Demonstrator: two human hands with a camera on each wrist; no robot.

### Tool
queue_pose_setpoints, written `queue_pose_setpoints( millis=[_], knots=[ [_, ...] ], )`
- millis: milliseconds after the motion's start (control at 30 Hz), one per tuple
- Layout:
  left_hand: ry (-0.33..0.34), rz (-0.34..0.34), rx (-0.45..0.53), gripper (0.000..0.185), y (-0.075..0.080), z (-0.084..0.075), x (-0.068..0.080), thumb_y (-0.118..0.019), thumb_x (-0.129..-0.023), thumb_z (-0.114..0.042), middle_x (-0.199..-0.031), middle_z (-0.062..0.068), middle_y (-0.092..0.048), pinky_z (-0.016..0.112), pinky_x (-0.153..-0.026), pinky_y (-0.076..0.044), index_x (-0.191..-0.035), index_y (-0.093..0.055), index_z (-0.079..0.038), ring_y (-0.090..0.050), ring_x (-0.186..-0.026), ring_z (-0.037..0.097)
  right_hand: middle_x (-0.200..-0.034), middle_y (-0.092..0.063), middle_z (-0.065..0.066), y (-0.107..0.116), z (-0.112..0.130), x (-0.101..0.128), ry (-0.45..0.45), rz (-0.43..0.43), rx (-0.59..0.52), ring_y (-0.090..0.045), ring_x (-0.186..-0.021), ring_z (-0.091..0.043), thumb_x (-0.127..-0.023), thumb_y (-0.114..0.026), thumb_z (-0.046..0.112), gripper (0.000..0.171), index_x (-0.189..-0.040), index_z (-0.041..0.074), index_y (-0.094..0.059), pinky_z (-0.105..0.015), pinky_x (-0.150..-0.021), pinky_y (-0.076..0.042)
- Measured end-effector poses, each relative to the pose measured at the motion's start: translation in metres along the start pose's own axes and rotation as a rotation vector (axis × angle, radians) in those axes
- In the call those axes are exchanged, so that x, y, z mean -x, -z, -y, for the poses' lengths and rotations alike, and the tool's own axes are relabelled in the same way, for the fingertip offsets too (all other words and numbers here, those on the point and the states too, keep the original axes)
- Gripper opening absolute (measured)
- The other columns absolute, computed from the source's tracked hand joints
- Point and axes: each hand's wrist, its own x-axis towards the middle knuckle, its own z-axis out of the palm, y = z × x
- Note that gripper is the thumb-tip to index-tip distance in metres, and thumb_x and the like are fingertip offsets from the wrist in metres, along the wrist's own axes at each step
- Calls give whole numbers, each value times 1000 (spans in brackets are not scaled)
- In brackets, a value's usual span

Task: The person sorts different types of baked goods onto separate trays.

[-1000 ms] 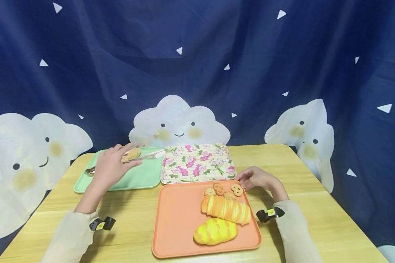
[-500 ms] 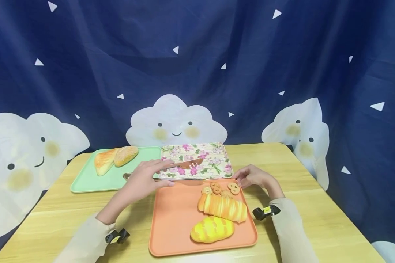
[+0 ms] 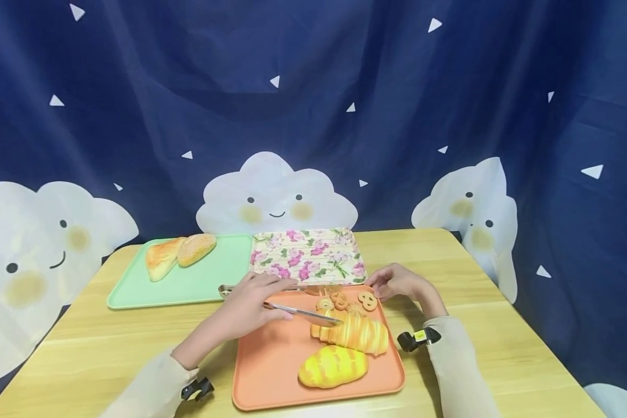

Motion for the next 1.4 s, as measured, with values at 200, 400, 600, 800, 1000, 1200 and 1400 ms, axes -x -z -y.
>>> queue_pose_setpoints(
  millis=[200, 400, 600, 800, 1000, 1200, 1400],
  knots=[
    [-4, 35, -16, 68, -2, -3, 0, -69, -89, -56, -141, 10, -63, 63, -118, -28, -148, -55, -25, -51, -138, 40, -97, -72, -21, 1, 3, -1, 12, -12, 24, -65, -81, -12, -85, -70, -5, 34, -117, -16, -66, -26, -73, -57],
    [-50, 62, -43, 68, -5, -1, 0, -71, -87, -55, -132, 3, -68, 58, -115, -35, -147, -56, -28, -60, -127, 29, -97, -73, -19, 1, 0, -1, -3, 4, 1, -66, -82, -11, -86, -70, -4, 35, -119, -16, -65, -26, -74, -57],
    [-108, 71, -108, 70, -10, 0, 1, -70, -87, -56, -123, -1, -69, 46, -105, -42, -148, -56, -24, -63, -114, 20, -98, -72, -21, 0, -3, 0, -3, 5, 1, -66, -81, -11, -85, -70, -4, 36, -118, -17, -65, -26, -73, -57],
    [-104, 98, -157, 71, -7, -4, 1, -72, -87, -54, -131, -1, -66, 51, -111, -41, -149, -53, -27, -61, -119, 22, -92, -73, -12, 0, -1, -2, -11, -13, 13, -65, -78, -11, -84, -70, -3, 35, -116, -15, -67, -27, -72, -57],
    [-94, 98, -187, 71, -11, -9, 1, -72, -87, -54, -131, -1, -66, 51, -109, -42, -149, -52, -27, -59, -114, 21, -93, -73, -14, 1, 1, -1, -10, -8, 23, -65, -78, -11, -85, -70, -3, 34, -116, -15, -67, -27, -71, -57],
    [-41, 116, -144, 71, -13, -9, 1, -72, -87, -55, -139, 2, -64, 61, -114, -36, -149, -53, -28, -58, -129, 29, -97, -72, -21, 0, 2, -3, -9, -15, 20, -66, -80, -12, -84, -70, -4, 35, -117, -16, -66, -27, -73, -57],
    [-100, 112, -97, 64, -16, -7, 3, -73, -88, -52, -132, -1, -67, 54, -107, -45, -146, -57, -29, -61, -123, 25, -95, -72, -18, -2, 1, -2, -17, -13, 11, -66, -80, -12, -85, -70, -5, 35, -117, -17, -65, -28, -74, -58]
  ],
)
